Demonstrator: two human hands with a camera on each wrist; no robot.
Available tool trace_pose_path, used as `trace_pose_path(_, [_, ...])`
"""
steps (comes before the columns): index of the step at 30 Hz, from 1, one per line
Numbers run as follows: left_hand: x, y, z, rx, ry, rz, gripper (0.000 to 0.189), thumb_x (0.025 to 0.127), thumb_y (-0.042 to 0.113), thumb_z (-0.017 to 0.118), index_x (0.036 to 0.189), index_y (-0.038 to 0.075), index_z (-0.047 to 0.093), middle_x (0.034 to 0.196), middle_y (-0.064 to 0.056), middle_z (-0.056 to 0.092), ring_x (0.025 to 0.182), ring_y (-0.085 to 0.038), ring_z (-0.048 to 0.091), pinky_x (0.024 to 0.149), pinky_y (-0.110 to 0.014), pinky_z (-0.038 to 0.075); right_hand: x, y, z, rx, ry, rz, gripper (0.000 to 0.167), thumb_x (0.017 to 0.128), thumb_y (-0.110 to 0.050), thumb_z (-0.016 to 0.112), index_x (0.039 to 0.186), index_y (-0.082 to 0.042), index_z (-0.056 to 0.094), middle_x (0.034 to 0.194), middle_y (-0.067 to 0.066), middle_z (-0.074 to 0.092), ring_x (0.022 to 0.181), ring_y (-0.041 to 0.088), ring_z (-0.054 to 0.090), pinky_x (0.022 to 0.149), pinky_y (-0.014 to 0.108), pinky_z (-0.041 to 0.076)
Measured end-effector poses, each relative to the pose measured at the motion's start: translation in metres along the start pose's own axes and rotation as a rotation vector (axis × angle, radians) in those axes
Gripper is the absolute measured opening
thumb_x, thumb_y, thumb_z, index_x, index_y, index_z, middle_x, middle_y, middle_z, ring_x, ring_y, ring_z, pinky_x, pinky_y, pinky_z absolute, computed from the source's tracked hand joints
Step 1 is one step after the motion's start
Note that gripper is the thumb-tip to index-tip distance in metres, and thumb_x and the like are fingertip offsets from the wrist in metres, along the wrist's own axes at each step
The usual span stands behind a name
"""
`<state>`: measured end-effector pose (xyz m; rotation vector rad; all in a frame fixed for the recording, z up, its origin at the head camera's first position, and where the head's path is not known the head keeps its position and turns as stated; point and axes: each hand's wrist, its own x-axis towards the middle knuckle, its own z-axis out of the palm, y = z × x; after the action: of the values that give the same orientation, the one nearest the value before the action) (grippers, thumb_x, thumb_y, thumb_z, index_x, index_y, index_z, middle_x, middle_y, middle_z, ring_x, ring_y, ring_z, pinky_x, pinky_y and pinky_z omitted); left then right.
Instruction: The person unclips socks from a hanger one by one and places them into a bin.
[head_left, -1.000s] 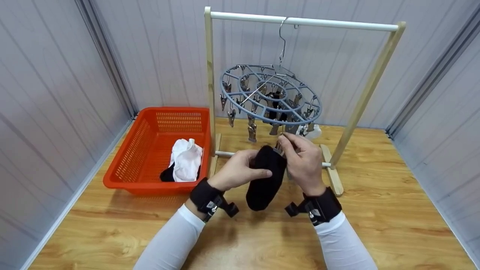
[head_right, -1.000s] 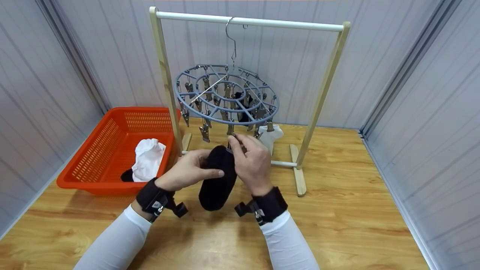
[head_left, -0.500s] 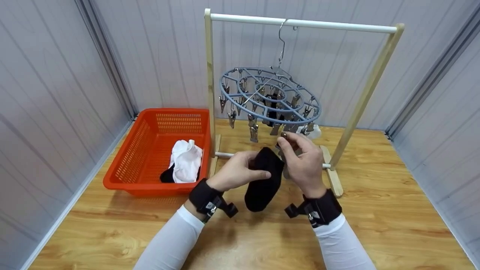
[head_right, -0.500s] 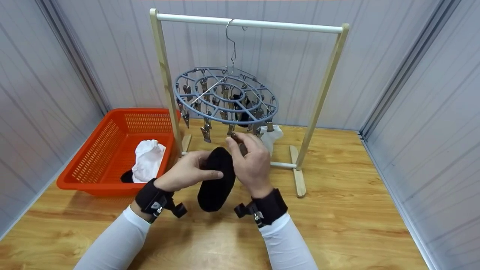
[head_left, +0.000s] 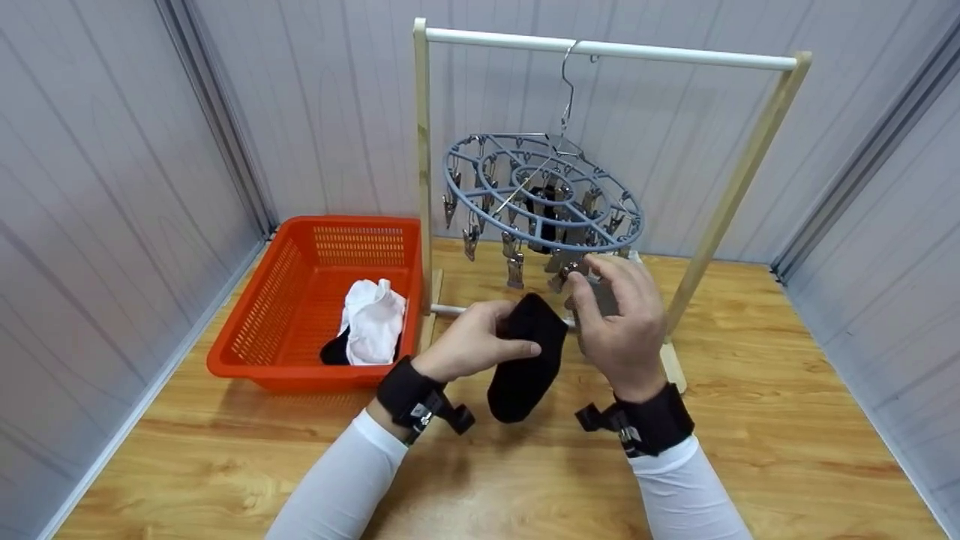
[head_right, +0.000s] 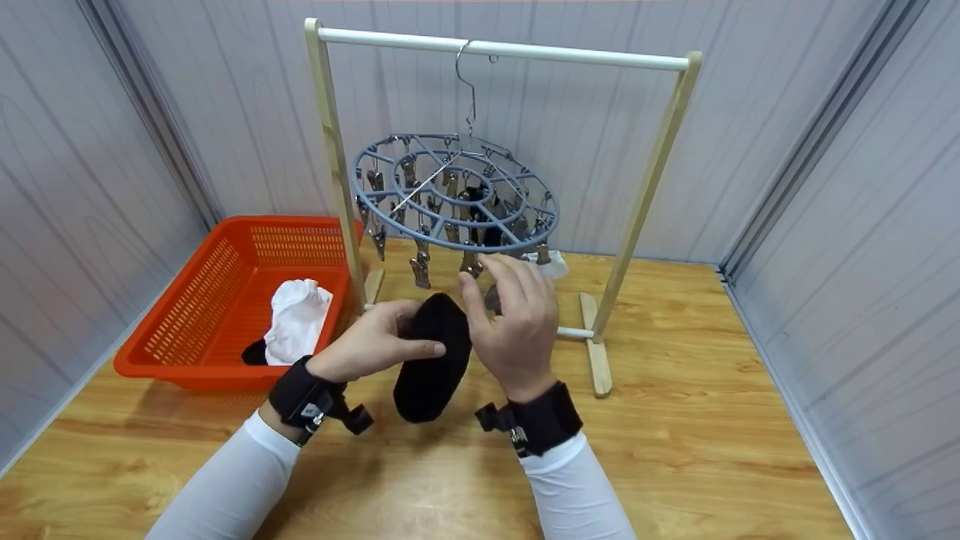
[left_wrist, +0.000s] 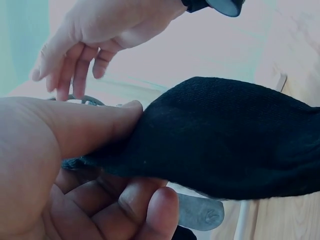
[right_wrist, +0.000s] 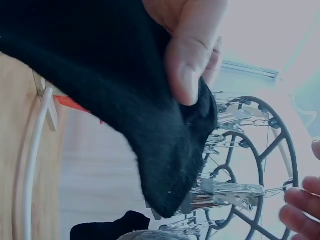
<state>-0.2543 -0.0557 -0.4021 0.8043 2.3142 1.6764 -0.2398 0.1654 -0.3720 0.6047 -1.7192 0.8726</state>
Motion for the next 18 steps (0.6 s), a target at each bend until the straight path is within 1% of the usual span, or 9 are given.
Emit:
trace_pose_path(1, [0.000, 0.000, 0.000, 0.003, 0.000, 0.000, 0.032, 0.098, 0.017, 0.087, 0.124, 0.003, 0.074, 0.106, -0.005, 0.081, 0.094, -0.019, 0.078, 0.083, -0.035, 0.065, 0.001, 0.000, -0.001, -0.004, 0.015, -0.014, 0.025, 0.098, -0.010, 0.082, 0.120, 0.002, 0.081, 0.117, 0.017, 0.080, 0.108, 0.037, 0.073, 0.105, 0.039, 0.052])
trace_pose_path(4, [-0.001, 0.001, 0.000, 0.016, 0.005, 0.002, 0.032, 0.098, 0.017, 0.087, 0.124, 0.003, 0.074, 0.106, -0.005, 0.081, 0.094, -0.019, 0.078, 0.083, -0.034, 0.064, 0.003, 0.000, -0.003, -0.042, 0.054, -0.047, 0.031, 0.098, -0.014, 0.080, 0.125, 0.002, 0.080, 0.125, 0.017, 0.079, 0.113, 0.038, 0.072, 0.107, 0.041, 0.051])
trace_pose_path(7, [-0.002, 0.001, -0.002, 0.030, 0.007, 0.010, 0.031, 0.098, 0.017, 0.087, 0.122, 0.003, 0.074, 0.106, -0.005, 0.081, 0.094, -0.018, 0.078, 0.083, -0.034, 0.064, 0.006, 0.002, -0.003, -0.090, 0.058, -0.052, 0.040, 0.097, -0.020, 0.079, 0.131, 0.002, 0.077, 0.135, 0.017, 0.076, 0.124, 0.039, 0.069, 0.113, 0.045, 0.049])
trace_pose_path(12, [-0.003, 0.005, -0.005, 0.044, 0.010, 0.022, 0.030, 0.097, 0.016, 0.087, 0.121, 0.003, 0.074, 0.104, -0.005, 0.080, 0.092, -0.017, 0.076, 0.082, -0.033, 0.063, 0.004, 0.009, -0.001, -0.150, -0.008, -0.026, 0.058, 0.099, -0.033, 0.078, 0.140, 0.007, 0.069, 0.147, 0.022, 0.068, 0.140, 0.042, 0.060, 0.123, 0.051, 0.042])
trace_pose_path(18, [-0.009, 0.015, -0.010, 0.113, -0.001, 0.037, 0.029, 0.098, 0.017, 0.086, 0.122, 0.005, 0.074, 0.106, -0.004, 0.079, 0.091, -0.017, 0.076, 0.081, -0.034, 0.064, -0.001, 0.016, -0.001, -0.192, -0.121, 0.023, 0.076, 0.103, -0.046, 0.073, 0.153, 0.008, 0.057, 0.161, 0.025, 0.056, 0.152, 0.043, 0.049, 0.129, 0.056, 0.033])
